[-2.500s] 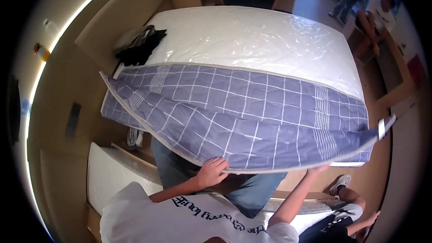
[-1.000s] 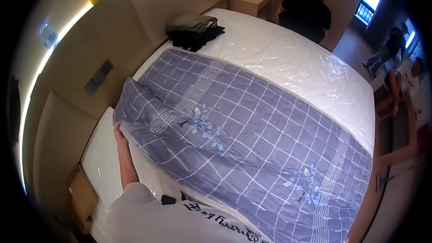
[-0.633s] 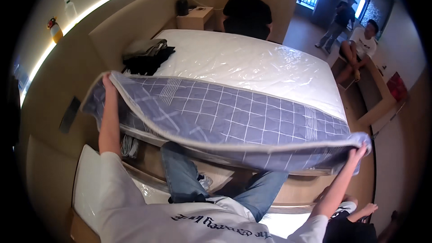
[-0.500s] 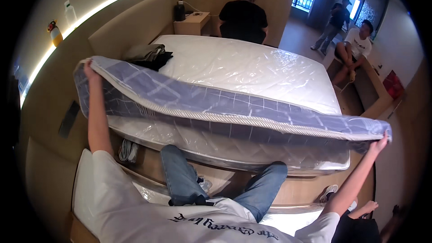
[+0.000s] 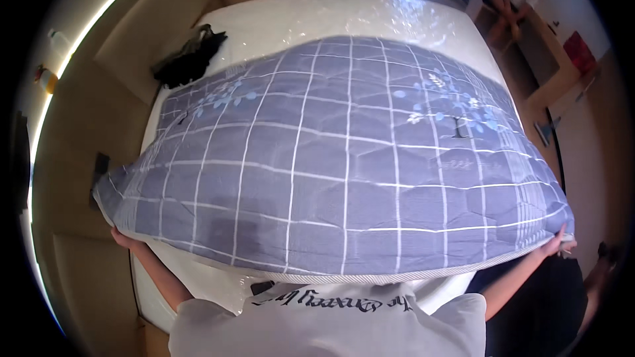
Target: The person unfolds and spreads a patterned mattress pad across a mattress, then folds it inward along its edges and folds it back into a compact rectangle by hand.
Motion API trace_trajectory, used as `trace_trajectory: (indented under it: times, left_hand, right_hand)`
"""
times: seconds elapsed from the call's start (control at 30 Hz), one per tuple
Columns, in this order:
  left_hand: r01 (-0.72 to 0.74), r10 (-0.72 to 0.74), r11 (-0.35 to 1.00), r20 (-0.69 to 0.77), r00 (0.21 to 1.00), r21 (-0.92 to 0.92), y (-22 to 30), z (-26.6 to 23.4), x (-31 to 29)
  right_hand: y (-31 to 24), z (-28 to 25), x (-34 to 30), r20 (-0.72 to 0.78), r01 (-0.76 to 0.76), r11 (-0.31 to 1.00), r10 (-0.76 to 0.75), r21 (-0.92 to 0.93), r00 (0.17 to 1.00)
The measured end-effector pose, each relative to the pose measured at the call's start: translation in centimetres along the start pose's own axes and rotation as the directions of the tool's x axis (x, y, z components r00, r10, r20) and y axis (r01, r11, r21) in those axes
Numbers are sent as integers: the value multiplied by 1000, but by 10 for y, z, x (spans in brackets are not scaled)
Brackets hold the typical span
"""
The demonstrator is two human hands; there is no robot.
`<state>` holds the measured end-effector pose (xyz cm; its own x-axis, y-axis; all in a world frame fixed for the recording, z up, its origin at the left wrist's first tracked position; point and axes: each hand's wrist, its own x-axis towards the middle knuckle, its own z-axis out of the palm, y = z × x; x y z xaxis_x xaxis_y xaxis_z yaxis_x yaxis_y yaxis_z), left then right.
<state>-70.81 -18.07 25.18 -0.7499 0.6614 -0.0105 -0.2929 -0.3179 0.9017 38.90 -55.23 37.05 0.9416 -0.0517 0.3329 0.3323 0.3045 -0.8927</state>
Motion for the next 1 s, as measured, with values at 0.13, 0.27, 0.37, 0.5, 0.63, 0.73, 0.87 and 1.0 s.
trace_trajectory:
  times: [0.13,0.27,0.37,0.5,0.63,0.73,0.87,1.0]
  left_hand:
    - [261,-263,965,-76,962,-31,42,32,-12]
    - [330,-326,944,-109,939,18,61,60,-1]
    - [353,-353,936,19,935,6,29,40,30]
    - [355,-351,935,-100,931,22,-22,52,35]
    - [541,-521,831,-162,838,130,-23,59,33]
    - [635,-607,759,-193,771,145,-30,50,11]
    - [768,-735,638,-253,629,57,-9,0,18]
    - [743,-732,669,167,660,-7,-7,54,-3]
  right_hand:
    - [-63,67,1,159,-548,835,534,54,830]
    - [-105,126,39,217,-650,758,645,-56,733]
    - [-111,176,19,82,-694,713,701,-100,709]
    - [-88,153,54,113,-646,759,651,-80,751]
    - [-91,129,75,149,-590,805,592,-66,792]
    - [-118,116,81,148,-547,830,558,-110,816]
    - [-108,105,72,107,-598,785,616,-159,780]
    - [-80,81,52,3,-679,710,692,-187,722]
